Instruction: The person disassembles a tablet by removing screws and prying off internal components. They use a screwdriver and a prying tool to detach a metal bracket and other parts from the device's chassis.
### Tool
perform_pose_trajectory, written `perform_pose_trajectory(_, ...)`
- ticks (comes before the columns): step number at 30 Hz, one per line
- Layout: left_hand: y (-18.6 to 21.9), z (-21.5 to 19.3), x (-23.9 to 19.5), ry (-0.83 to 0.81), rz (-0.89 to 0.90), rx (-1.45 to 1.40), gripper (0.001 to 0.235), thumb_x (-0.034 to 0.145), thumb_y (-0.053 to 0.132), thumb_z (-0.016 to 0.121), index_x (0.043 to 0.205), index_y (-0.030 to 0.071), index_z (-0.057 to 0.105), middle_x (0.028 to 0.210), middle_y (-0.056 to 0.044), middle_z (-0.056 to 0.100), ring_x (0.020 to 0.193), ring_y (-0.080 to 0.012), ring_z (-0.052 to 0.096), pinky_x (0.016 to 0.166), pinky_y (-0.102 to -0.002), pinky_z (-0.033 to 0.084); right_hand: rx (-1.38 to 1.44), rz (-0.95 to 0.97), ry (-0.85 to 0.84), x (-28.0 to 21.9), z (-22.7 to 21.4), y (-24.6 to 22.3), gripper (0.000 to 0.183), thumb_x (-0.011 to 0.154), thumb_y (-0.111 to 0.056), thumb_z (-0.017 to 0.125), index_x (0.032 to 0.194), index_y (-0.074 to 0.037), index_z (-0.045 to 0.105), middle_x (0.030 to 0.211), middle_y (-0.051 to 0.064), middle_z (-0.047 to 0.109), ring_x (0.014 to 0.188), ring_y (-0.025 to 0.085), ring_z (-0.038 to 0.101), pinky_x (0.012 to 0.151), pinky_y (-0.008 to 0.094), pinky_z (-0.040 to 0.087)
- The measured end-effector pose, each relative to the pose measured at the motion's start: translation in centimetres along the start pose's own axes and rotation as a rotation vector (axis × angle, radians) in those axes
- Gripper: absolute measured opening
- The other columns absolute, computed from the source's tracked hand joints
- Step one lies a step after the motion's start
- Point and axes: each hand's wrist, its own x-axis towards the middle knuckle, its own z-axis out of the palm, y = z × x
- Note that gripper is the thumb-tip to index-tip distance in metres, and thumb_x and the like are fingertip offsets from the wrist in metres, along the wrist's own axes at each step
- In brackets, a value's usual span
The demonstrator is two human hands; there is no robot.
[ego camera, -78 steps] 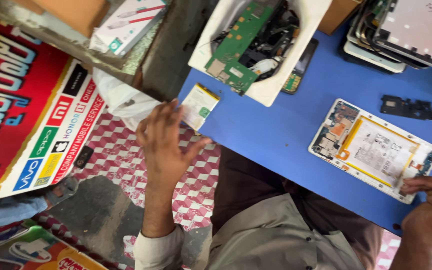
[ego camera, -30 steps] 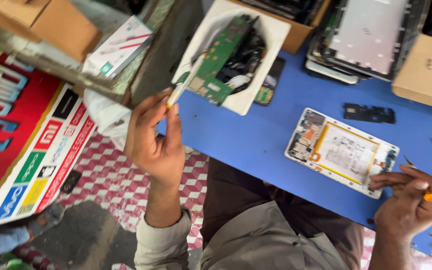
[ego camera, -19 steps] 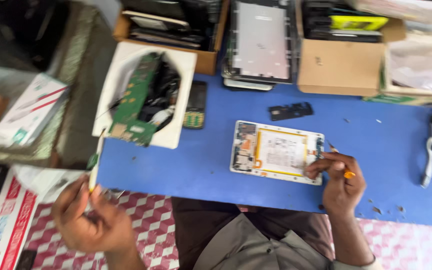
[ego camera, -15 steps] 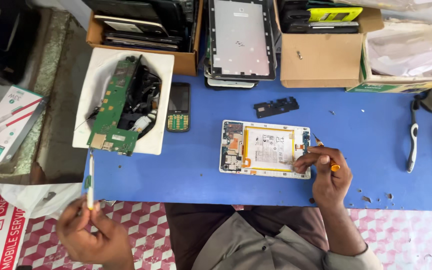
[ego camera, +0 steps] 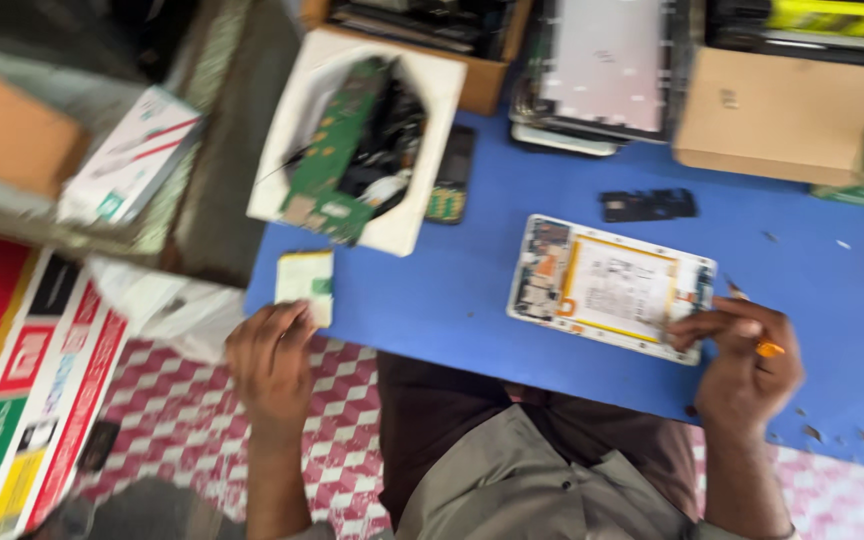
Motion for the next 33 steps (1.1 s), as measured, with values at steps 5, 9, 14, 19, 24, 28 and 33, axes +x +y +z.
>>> perform_pose_trajectory(5, -1.3, -1.5, 1.4, -0.084, -0.022, -0.055, 0.017, 0.095, 0.000, 0.064, 0.110, 0.002, 0.071, 0.126, -0.008, 0.069, 0.127, -0.0277, 0.064, 0.111, -0.046, 0.048, 0.048, -0.011, -0.039, -0.6, -0.4, 1.3, 0.049, 0.131, -0.037, 0.042, 0.116, 0.010, 0.049, 0.080, 0.023, 0.064, 0.071, 0.029, 0.070, 0.063, 0.036, 0.059)
perform_pose_trajectory(9, -1.9, -2.2, 2.2, -0.199, -0.071, -0.024, 0.023, 0.092, 0.000, 0.058, 0.112, 0.003, 0.069, 0.137, -0.008, 0.066, 0.137, -0.0294, 0.059, 0.120, -0.050, 0.042, 0.049, -0.024, -0.076, -0.7, -1.3, 3.0, 0.046, 0.132, -0.032, 0.037, 0.120, 0.011, 0.046, 0.084, 0.027, 0.064, 0.073, 0.031, 0.070, 0.066, 0.037, 0.061)
perform_pose_trajectory(14, -0.6, -1.6, 2.4, -0.147, -0.198, -0.005, 0.043, 0.088, 0.042, 0.076, 0.107, 0.004, 0.067, 0.133, -0.008, 0.065, 0.131, -0.0313, 0.056, 0.110, -0.055, 0.039, 0.051, 0.009, -0.069, -1.4, -2.0, 4.6, 0.045, 0.131, -0.028, 0.031, 0.123, 0.014, 0.046, 0.090, 0.032, 0.065, 0.069, 0.031, 0.067, 0.068, 0.034, 0.057)
perform_pose_trajectory(19, 0.4, -0.6, 2.4, -0.098, -0.267, 0.071, 0.042, 0.091, 0.040, 0.076, 0.112, 0.006, 0.065, 0.135, -0.009, 0.063, 0.132, -0.0314, 0.056, 0.109, -0.053, 0.040, 0.041, 0.022, -0.048, -2.0, -2.0, 4.7, 0.046, 0.132, -0.028, 0.030, 0.124, 0.015, 0.045, 0.090, 0.034, 0.064, 0.069, 0.031, 0.066, 0.067, 0.033, 0.053)
perform_pose_trajectory(24, 0.3, -1.5, 2.8, -0.113, -0.228, 0.032, 0.035, 0.095, 0.025, 0.071, 0.123, 0.006, 0.063, 0.141, -0.011, 0.061, 0.137, -0.0304, 0.054, 0.116, -0.055, 0.038, 0.020, 0.019, -0.052, -1.8, -2.0, 4.7, 0.048, 0.131, -0.031, 0.031, 0.123, 0.014, 0.045, 0.087, 0.032, 0.063, 0.072, 0.032, 0.067, 0.068, 0.033, 0.055)
perform_pose_trajectory(28, 2.9, -4.4, 3.6, 0.028, -0.196, -0.095, 0.029, 0.095, 0.020, 0.074, 0.118, 0.004, 0.065, 0.120, -0.013, 0.068, 0.116, -0.0312, 0.063, 0.103, -0.049, 0.043, -0.006, 0.002, -0.078, -1.7, -2.4, 5.2, 0.048, 0.131, -0.032, 0.030, 0.124, 0.013, 0.045, 0.089, 0.031, 0.065, 0.075, 0.032, 0.069, 0.071, 0.032, 0.055)
perform_pose_trajectory(33, 12.4, -8.2, 2.4, 0.370, -0.223, -0.415, 0.012, 0.096, 0.013, 0.071, 0.102, 0.006, 0.064, 0.091, -0.006, 0.068, 0.087, -0.0227, 0.069, 0.087, -0.041, 0.056, 0.018, 0.016, -0.085, -1.9, -2.5, 5.8, 0.047, 0.131, -0.031, 0.029, 0.125, 0.012, 0.045, 0.093, 0.032, 0.067, 0.073, 0.030, 0.066, 0.071, 0.032, 0.054)
